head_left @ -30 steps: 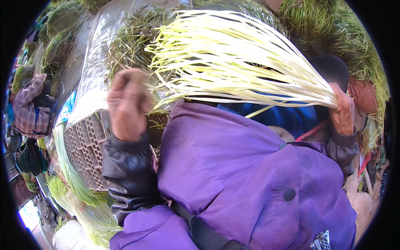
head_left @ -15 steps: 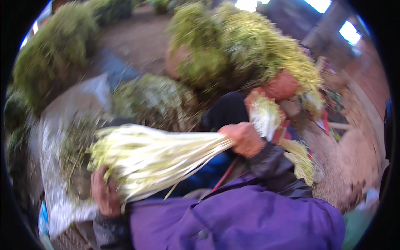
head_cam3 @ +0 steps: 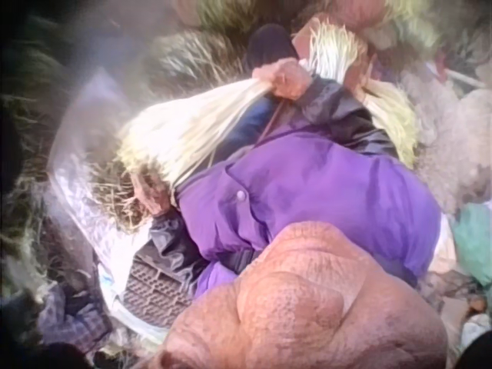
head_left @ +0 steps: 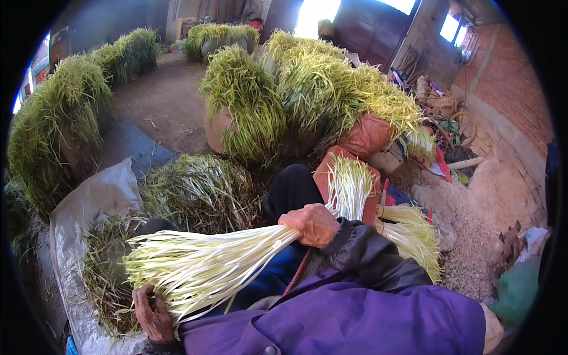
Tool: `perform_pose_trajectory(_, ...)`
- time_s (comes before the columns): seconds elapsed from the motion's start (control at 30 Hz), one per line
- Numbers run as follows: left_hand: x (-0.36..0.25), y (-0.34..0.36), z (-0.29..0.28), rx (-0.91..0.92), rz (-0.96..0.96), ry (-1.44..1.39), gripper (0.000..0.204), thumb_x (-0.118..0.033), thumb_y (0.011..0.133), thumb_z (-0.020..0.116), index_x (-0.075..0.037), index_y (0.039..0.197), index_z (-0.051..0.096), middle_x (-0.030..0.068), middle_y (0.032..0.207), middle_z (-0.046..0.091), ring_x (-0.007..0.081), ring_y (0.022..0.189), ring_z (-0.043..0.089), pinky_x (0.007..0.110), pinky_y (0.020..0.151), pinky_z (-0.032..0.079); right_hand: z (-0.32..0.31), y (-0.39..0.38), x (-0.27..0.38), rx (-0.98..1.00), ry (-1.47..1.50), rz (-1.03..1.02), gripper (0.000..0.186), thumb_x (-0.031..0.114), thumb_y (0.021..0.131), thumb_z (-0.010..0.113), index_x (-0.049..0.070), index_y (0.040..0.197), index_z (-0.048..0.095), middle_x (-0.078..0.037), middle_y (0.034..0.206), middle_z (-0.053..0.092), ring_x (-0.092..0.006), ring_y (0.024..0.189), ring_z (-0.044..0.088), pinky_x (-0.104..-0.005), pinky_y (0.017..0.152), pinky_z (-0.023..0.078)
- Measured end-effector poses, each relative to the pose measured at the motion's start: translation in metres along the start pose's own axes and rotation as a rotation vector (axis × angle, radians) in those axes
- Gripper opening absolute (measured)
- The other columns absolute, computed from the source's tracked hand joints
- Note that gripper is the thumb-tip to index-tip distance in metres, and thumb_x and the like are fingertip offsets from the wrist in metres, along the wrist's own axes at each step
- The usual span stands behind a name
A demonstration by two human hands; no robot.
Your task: The person sits and repeatedly picks up bundles of long, pale plant fibers, aligns them, and separates or removes stray strands. The person then gathers the aligned fibers into a larger bundle and continues to adjust and inspect the bundle.
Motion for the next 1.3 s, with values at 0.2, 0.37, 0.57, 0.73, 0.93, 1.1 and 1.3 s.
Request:
perform_pose_trajectory(0.2, 0.004, -0.004, 0.003, 0.016, -0.023, -0.071, 0.015, 0.002, 0.087, 0.057, 0.0, 0.102, 0.057, 0.0144, 0.102, 0.058, 0.0258, 0.068, 0.055, 0.034, 0.065, 0.044, 0.002, -0.001, 0.0, -0.019, -0.035, -0.033, 0.012, 0.019, 0.082, 0.062, 0.011, 0.09, 0.059, -0.008, 0.077, 0.063, -0.0314, 0.073, 0.065, -0.0413, 0.065, 0.051)
perform_pose_trajectory(0.37, 0.011, -0.009, 0.005, 0.051, -0.147, -0.131, 0.015, -0.002, 0.091, 0.056, 0.001, 0.105, 0.058, 0.0154, 0.089, 0.062, 0.0267, 0.072, 0.058, 0.036, 0.069, 0.047, 0.003, -0.001, 0.0, 0.002, -0.066, -0.021, 0.012, 0.018, 0.081, 0.063, 0.011, 0.09, 0.059, -0.008, 0.078, 0.063, -0.03, 0.074, 0.065, -0.04, 0.065, 0.051)
perform_pose_trajectory(0.57, -0.002, -0.01, -0.005, 0.029, 0.001, -0.072, 0.01, -0.005, 0.093, 0.053, 0.003, 0.094, 0.058, 0.016, 0.084, 0.058, 0.0282, 0.075, 0.057, 0.036, 0.07, 0.045, 0.001, 0.0, 0.003, -0.012, -0.028, -0.021, 0.01, 0.013, 0.079, 0.06, 0.009, 0.088, 0.057, -0.013, 0.076, 0.064, -0.0353, 0.074, 0.066, -0.0453, 0.065, 0.052)
perform_pose_trajectory(0.73, -0.008, -0.019, -0.02, 0.065, 0.02, -0.086, 0.012, -0.006, 0.091, 0.054, 0.004, 0.086, 0.056, 0.0151, 0.077, 0.054, 0.0274, 0.068, 0.053, 0.036, 0.065, 0.042, 0.001, 0.001, 0.003, -0.027, -0.018, -0.031, 0.01, 0.013, 0.079, 0.061, 0.009, 0.087, 0.056, -0.013, 0.075, 0.064, -0.0349, 0.074, 0.066, -0.0453, 0.065, 0.052)
perform_pose_trajectory(0.93, -0.003, -0.024, -0.018, 0.1, 0.036, -0.013, 0.009, -0.002, 0.086, 0.053, 0.003, 0.09, 0.06, 0.0166, 0.081, 0.056, 0.0335, 0.073, 0.058, 0.039, 0.067, 0.044, 0.004, 0.0, 0.002, -0.013, -0.082, -0.038, 0.01, 0.017, 0.081, 0.062, 0.011, 0.089, 0.058, -0.008, 0.076, 0.063, -0.0301, 0.073, 0.065, -0.0406, 0.065, 0.051)
perform_pose_trajectory(1.1, 0.002, -0.025, -0.017, 0.11, 0.049, 0.053, 0.018, 0.004, 0.081, 0.05, 0.002, 0.095, 0.062, 0.0185, 0.09, 0.06, 0.0379, 0.08, 0.06, 0.043, 0.071, 0.047, 0.005, 0.0, 0.001, -0.015, -0.098, -0.045, 0.011, 0.019, 0.082, 0.063, 0.012, 0.09, 0.059, -0.006, 0.076, 0.063, -0.0278, 0.073, 0.065, -0.0383, 0.065, 0.051)
perform_pose_trajectory(1.3, 0.002, -0.027, -0.017, 0.117, 0.073, 0.107, 0.024, 0.006, 0.079, 0.05, 0.002, 0.099, 0.064, 0.02, 0.095, 0.061, 0.0399, 0.086, 0.061, 0.044, 0.075, 0.048, 0.005, 0.0, 0.0, 0.0, -0.112, -0.045, 0.012, 0.019, 0.082, 0.063, 0.012, 0.091, 0.059, -0.006, 0.077, 0.063, -0.0279, 0.073, 0.065, -0.0386, 0.065, 0.051)
Point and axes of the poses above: each hand's wrist, its own y-axis towards the middle knuckle, its own z-axis out of the palm, x = y × z, the point moved 3 cm from there along y, towards the middle knuckle
